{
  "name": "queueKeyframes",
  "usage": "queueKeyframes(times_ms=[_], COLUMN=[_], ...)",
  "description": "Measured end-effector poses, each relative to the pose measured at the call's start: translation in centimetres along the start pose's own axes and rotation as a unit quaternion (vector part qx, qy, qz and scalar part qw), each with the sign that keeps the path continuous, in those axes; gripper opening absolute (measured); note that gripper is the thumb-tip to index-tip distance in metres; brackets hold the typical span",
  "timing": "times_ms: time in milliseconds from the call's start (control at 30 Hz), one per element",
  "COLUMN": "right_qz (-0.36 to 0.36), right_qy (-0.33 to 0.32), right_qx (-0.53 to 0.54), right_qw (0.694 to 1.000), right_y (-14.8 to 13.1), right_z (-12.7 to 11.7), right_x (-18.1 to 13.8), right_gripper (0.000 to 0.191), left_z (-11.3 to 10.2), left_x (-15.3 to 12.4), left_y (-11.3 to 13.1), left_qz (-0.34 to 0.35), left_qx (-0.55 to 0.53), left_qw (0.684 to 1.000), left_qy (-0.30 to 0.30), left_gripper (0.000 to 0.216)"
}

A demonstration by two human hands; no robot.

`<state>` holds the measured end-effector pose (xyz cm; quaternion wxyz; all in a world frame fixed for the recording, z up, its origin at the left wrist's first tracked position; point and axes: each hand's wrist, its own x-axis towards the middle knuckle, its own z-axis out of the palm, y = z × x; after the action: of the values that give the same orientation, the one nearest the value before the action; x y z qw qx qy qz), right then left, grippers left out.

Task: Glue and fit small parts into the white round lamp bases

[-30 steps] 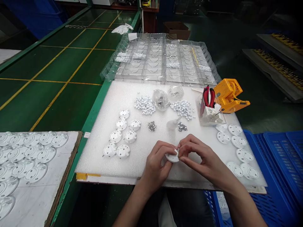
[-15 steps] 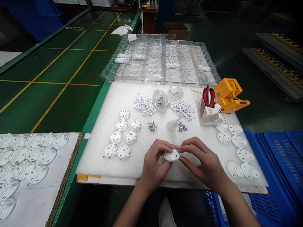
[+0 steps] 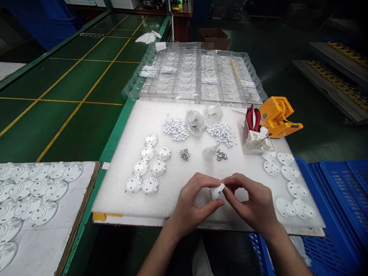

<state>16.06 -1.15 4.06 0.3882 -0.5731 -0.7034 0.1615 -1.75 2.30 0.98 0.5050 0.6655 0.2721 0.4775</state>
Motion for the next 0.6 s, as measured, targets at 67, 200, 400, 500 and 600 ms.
queueKeyframes(times_ms=[67, 200, 400, 500, 600], right_qz=[0.03, 0.062, 0.139, 0.127, 0.083], right_qy=[0.002, -0.038, 0.023, -0.004, 0.01], right_qx=[0.01, 0.055, 0.059, -0.012, -0.007], right_qw=[1.0, 0.996, 0.988, 0.992, 0.996], right_y=[0.1, -0.3, 0.6, 1.4, 1.6], right_z=[-0.1, -0.6, 0.7, 2.0, 2.3], right_x=[-0.1, 0.5, 3.9, 5.5, 5.6], right_gripper=[0.01, 0.008, 0.025, 0.02, 0.008], left_z=[0.1, 0.2, 0.0, -0.4, -0.6], left_x=[0.0, -0.5, -0.5, -0.2, -0.4], left_y=[0.2, 0.3, -0.7, -0.9, -0.4], left_qz=[-0.015, -0.109, -0.166, -0.177, -0.212], left_qx=[-0.011, -0.099, -0.266, -0.287, -0.326], left_qw=[1.0, 0.989, 0.947, 0.935, 0.913], left_qy=[-0.018, -0.021, 0.071, 0.11, 0.126], left_gripper=[0.033, 0.034, 0.043, 0.051, 0.055])
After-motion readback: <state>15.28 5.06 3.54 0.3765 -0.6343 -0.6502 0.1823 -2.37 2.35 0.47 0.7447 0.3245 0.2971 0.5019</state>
